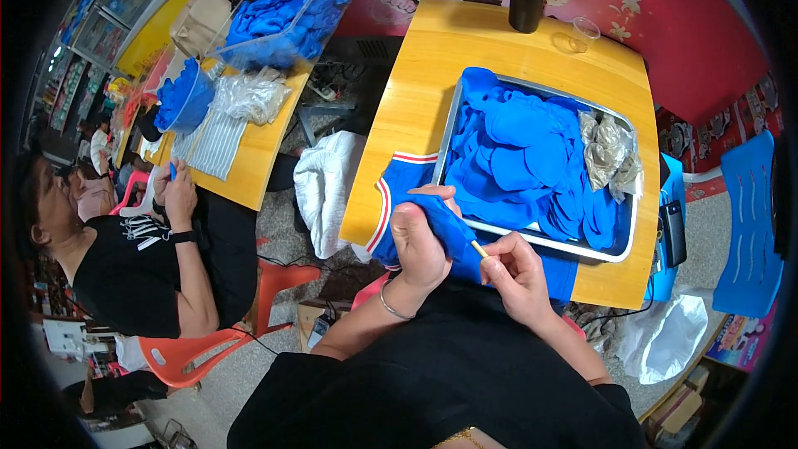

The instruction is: Assembling and organizing blue fabric pieces for small jerseys at a workshop table.

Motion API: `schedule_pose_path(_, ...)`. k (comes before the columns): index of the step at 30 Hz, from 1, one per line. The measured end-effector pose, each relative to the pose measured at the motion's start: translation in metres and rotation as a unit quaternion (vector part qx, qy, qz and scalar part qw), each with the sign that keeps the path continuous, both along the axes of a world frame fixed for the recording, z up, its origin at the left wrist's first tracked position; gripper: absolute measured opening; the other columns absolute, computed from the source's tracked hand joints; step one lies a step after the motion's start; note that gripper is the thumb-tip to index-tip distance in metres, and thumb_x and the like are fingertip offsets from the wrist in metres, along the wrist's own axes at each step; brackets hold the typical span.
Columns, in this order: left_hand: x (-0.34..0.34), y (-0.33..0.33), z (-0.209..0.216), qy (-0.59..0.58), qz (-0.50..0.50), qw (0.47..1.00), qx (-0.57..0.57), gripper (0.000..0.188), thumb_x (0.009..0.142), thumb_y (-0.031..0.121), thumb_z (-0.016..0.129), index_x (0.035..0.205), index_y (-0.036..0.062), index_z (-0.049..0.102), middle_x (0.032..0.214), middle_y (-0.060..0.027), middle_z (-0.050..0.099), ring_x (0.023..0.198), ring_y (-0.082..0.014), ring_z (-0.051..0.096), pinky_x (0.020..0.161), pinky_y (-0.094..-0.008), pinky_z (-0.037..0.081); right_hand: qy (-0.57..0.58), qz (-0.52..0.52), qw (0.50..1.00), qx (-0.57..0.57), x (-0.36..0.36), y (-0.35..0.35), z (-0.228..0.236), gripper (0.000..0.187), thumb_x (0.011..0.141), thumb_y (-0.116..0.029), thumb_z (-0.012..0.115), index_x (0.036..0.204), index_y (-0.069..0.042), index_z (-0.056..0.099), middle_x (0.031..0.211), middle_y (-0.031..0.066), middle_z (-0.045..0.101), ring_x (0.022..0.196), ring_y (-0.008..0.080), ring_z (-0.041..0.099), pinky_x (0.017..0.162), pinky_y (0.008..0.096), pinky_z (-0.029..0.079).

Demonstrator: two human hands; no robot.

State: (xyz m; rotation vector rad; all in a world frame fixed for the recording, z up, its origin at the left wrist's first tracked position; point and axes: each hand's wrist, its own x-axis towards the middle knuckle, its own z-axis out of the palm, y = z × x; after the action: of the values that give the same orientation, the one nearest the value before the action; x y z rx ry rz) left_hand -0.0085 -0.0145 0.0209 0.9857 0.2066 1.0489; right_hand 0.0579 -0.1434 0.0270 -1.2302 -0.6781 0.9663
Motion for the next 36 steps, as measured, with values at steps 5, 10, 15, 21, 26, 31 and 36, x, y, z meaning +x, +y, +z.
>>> schedule_pose_path(5,0.000,-0.003,-0.008,0.071,0.061,0.995,-0.017,0.050,0.091,0.052,0.040,0.104,0.0055,0.056,0.059,0.0025,0.044,0.051,-0.0080,0.041,0.049,-0.0240,0.033,0.033,-0.010,0.999,0.010,-0.002,0.002,0.003,0.012,0.091,-0.011,0.054,0.095,0.000,0.051,0.074,0.0017,0.052,0.065,0.0059,0.049,0.057,0.0197,0.039)
schedule_pose_path(10,-0.002,-0.004,-0.015,0.114,0.075,0.991,0.003,0.054,0.090,0.052,0.043,0.102,0.0004,0.057,0.060,-0.0005,0.049,0.051,-0.0092,0.044,0.050,-0.0257,0.037,0.069,-0.015,0.997,0.022,-0.004,0.004,0.003,0.012,0.091,-0.012,0.054,0.095,-0.001,0.050,0.074,0.0016,0.051,0.064,0.0060,0.048,0.056,0.0197,0.037)
schedule_pose_path(15,-0.007,-0.003,-0.020,0.074,-0.005,0.996,0.058,0.053,0.095,0.045,0.037,0.096,-0.0007,0.064,0.079,-0.0041,0.063,0.056,-0.0039,0.044,0.052,-0.0202,0.035,0.046,-0.021,0.997,0.066,-0.002,0.007,0.004,0.009,0.089,-0.008,0.055,0.094,-0.001,0.052,0.077,0.0037,0.056,0.066,0.0072,0.052,0.057,0.0205,0.041)
schedule_pose_path(21,-0.003,0.008,0.001,0.057,-0.020,0.994,0.089,0.053,0.092,0.047,0.043,0.094,-0.0018,0.064,0.075,-0.0048,0.052,0.068,-0.0104,0.048,0.062,-0.0230,0.038,-0.182,-0.087,0.979,0.027,0.014,-0.002,-0.002,0.009,0.085,-0.002,0.059,0.093,0.003,0.059,0.078,0.0096,0.063,0.064,0.0107,0.060,0.056,0.0231,0.047)
schedule_pose_path(26,-0.005,0.017,0.003,0.021,-0.044,0.994,0.101,0.044,0.087,0.041,0.056,0.088,-0.0021,0.064,0.076,-0.0070,0.052,0.067,-0.0127,0.050,0.064,-0.0242,0.039,-0.229,-0.086,0.970,-0.002,0.013,-0.005,0.000,0.010,0.084,-0.003,0.061,0.092,0.003,0.059,0.078,0.0110,0.064,0.064,0.0113,0.061,0.056,0.0228,0.047)
schedule_pose_path(31,-0.007,0.014,0.003,0.016,-0.030,0.998,0.062,0.043,0.084,0.040,0.062,0.087,-0.0029,0.065,0.072,-0.0064,0.054,0.063,-0.0121,0.050,0.059,-0.0237,0.040,-0.111,-0.053,0.992,-0.007,0.004,-0.006,-0.003,0.010,0.086,-0.005,0.058,0.092,0.002,0.058,0.077,0.0077,0.060,0.065,0.0094,0.058,0.056,0.0212,0.045)
schedule_pose_path(36,-0.006,0.012,0.004,0.021,-0.027,0.998,0.050,0.043,0.083,0.038,0.064,0.094,-0.0038,0.066,0.073,-0.0075,0.057,0.064,-0.0119,0.053,0.059,-0.0232,0.043,0.040,-0.020,0.999,0.015,-0.003,-0.004,-0.003,0.011,0.090,-0.009,0.055,0.096,0.000,0.053,0.075,0.0028,0.054,0.066,0.0070,0.051,0.058,0.0204,0.040)
